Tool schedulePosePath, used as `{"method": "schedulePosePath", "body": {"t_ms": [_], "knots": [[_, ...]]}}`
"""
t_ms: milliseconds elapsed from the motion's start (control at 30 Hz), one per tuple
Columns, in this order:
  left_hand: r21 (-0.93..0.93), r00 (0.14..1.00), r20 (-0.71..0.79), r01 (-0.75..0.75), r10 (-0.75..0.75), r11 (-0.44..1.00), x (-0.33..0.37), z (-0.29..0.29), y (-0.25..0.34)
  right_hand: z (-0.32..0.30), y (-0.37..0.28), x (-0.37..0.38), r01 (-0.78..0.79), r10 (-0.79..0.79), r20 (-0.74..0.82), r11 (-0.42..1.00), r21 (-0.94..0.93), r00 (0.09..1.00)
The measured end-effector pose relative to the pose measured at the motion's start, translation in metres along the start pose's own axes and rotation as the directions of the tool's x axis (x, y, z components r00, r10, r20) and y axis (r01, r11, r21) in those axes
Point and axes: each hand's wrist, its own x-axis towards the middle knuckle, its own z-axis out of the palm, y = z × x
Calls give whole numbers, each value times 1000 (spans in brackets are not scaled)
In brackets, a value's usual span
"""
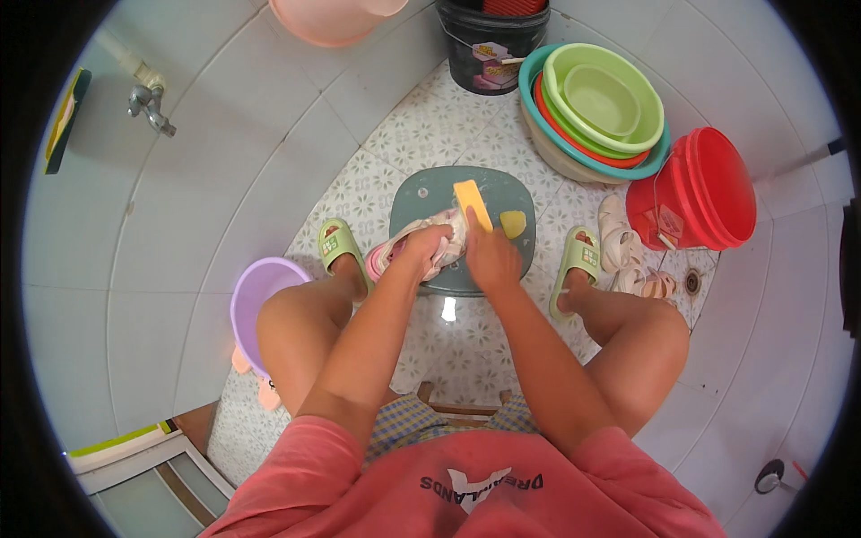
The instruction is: The person scrubs a shoe with a brush while holding it over a small stool.
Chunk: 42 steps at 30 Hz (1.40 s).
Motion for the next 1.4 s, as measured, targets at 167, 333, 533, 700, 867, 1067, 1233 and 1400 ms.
{"method": "schedulePosePath", "body": {"t_ms": [167, 333, 533, 700, 867, 1067, 1233, 1400], "knots": [[-31, 1000, -16, 19, -20, 999, -3, -10, -5, -15, 1, -29, -21, 24, -67, 999, 45, 997], [-40, 999, 30, 34, -33, 999, -1, -12, -7, -2, 6, -83, -12, 10, 83, 999, 30, 997], [46, 999, 8, 43, -43, 998, -9, 0, 1, 8, 1, -1, 26, -25, -46, 999, 20, 999], [-28, 1000, -1, 22, -22, 999, -12, -6, 1, -2, 14, -71, 26, -24, -12, 990, 137, 1000], [-11, 998, 42, 37, -36, 999, -11, -4, -1, 19, 7, -41, 35, -35, 2, 999, 22, 999], [24, 998, -58, 0, 2, 1000, -16, 1, 3, 12, 16, -19, 46, -34, -74, 983, 177, 997], [13, 999, -41, -8, 9, 1000, -10, -5, -2, -1, 1, -64, -33, 24, 110, 997, 76, 994], [65, 999, 27, 22, -24, 998, -6, -1, 1, 10, 10, 15, 16, -8, -45, 984, 178, 999]]}}
